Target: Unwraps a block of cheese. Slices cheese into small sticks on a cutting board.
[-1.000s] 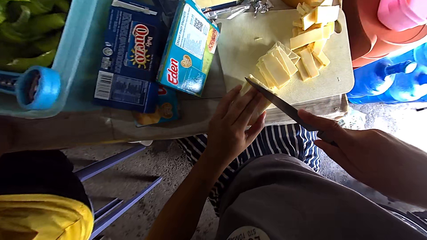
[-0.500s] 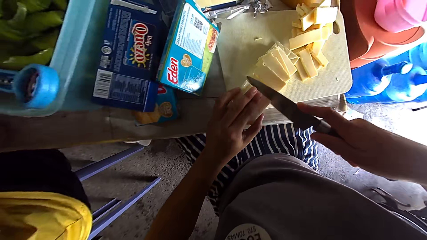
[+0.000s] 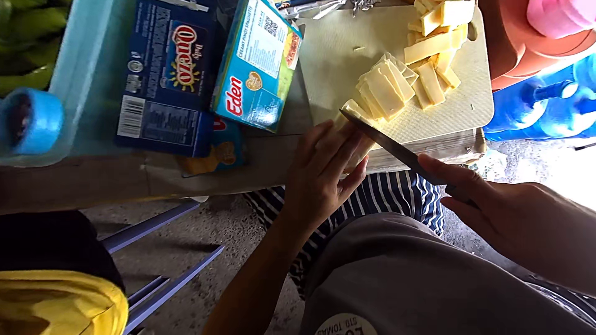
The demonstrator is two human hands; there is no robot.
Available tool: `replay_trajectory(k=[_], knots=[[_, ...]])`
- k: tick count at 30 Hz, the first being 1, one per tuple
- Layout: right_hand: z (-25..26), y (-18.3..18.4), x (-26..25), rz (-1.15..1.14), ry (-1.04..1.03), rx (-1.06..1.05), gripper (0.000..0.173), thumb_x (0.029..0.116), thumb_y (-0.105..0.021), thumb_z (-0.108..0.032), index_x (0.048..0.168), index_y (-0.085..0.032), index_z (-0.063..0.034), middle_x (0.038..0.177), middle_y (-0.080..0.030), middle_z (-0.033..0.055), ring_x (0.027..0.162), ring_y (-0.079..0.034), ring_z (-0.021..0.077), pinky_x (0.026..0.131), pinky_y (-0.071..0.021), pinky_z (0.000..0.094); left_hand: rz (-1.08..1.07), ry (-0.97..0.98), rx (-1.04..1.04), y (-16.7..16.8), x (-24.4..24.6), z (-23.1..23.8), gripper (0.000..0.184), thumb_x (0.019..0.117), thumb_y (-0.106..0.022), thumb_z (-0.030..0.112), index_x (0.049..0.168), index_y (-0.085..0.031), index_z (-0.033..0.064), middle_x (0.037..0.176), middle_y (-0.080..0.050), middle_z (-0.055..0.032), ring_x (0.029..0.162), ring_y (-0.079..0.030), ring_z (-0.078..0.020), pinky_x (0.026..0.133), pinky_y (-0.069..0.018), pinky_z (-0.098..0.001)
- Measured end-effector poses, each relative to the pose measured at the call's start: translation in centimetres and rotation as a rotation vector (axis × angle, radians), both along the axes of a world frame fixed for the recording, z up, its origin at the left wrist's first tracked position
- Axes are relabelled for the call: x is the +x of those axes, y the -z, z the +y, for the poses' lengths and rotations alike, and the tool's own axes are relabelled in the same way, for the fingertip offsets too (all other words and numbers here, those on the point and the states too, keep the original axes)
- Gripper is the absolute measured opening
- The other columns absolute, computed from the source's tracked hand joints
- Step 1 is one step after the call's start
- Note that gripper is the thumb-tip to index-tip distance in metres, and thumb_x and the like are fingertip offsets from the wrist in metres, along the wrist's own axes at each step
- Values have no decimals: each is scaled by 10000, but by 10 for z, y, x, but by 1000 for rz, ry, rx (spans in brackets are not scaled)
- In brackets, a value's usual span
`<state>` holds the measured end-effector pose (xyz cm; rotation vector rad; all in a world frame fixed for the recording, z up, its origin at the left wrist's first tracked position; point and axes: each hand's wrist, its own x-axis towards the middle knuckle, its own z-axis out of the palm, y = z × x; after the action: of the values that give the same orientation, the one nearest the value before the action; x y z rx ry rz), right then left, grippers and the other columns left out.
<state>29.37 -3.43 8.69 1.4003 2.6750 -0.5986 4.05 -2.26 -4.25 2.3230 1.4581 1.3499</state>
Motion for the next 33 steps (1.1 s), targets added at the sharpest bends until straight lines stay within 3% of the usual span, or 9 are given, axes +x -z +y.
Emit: replay_trajectory(k=[10, 12, 14, 15, 17, 19, 21, 28, 33], knots=[[2, 28, -8, -54, 13, -20, 544, 1027, -406, -209, 1571, -421, -218, 558, -464, 10, 419, -491, 210, 374, -386, 364, -4, 30, -2, -2, -2, 0, 315, 925, -734, 213, 1161, -756, 4, 1229, -724, -154, 1223, -626, -318, 1072, -450, -352], [7, 27, -2, 26, 52, -156, 535, 1049, -422, -254, 1584, -392, -244, 583, -485, -12, 447, -473, 138, 409, -394, 306, -4, 33, 2, -1, -3, 0, 317, 934, -724, 219, 1163, -756, 3, 1237, -725, -151, 1232, -627, -317, 1087, -440, -358], [21, 15, 6, 118, 151, -496, 533, 1086, -416, -362, 1602, -294, -318, 604, -472, -72, 446, -464, -7, 411, -409, 182, -13, 38, 7, 0, -3, 0, 325, 946, -709, 229, 1170, -752, -2, 1251, -719, -152, 1253, -612, -320, 1109, -419, -364], [25, 11, 8, 168, 178, -555, 540, 1083, -422, -376, 1601, -279, -331, 605, -475, -86, 436, -473, -40, 398, -425, 153, -21, 36, 14, 0, -3, 0, 326, 950, -708, 236, 1168, -751, -3, 1261, -715, -152, 1267, -604, -318, 1118, -411, -366], [19, 6, 7, 161, 130, -359, 548, 1078, -417, -365, 1607, -298, -285, 588, -458, -100, 439, -441, -50, 411, -401, 151, -37, 17, 35, 3, -3, -2, 310, 942, -727, 244, 1140, -759, 7, 1247, -717, -148, 1257, -607, -301, 1097, -428, -341], [11, 5, 3, 109, 39, -84, 547, 1067, -394, -329, 1603, -334, -243, 569, -427, -89, 441, -402, -1, 408, -355, 192, -43, 6, 38, 4, -3, -3, 304, 934, -740, 238, 1128, -766, 6, 1209, -733, -152, 1231, -626, -304, 1081, -444, -334], [3, 4, 0, 70, -1, 29, 537, 1065, -381, -324, 1595, -364, -237, 578, -433, -68, 441, -413, 56, 398, -345, 240, -42, 7, 25, 4, -2, -4, 309, 937, -737, 234, 1145, -763, 7, 1209, -737, -147, 1236, -626, -304, 1086, -440, -331], [-7, 3, -6, 0, 16, 26, 518, 1060, -365, -302, 1570, -419, -236, 604, -471, -25, 418, -456, 136, 361, -359, 308, -13, 1, 21, 2, -2, -3, 308, 942, -730, 236, 1162, -762, 23, 1225, -738, -122, 1222, -631, -299, 1084, -437, -336], [-6, 9, -7, -22, -13, -1, 533, 1068, -348, -286, 1597, -368, -228, 574, -430, -18, 413, -449, 161, 364, -352, 317, -24, 30, 28, -1, -3, -2, 294, 925, -749, 206, 1132, -759, -3, 1193, -736, -155, 1225, -631, -318, 1079, -452, -348]])
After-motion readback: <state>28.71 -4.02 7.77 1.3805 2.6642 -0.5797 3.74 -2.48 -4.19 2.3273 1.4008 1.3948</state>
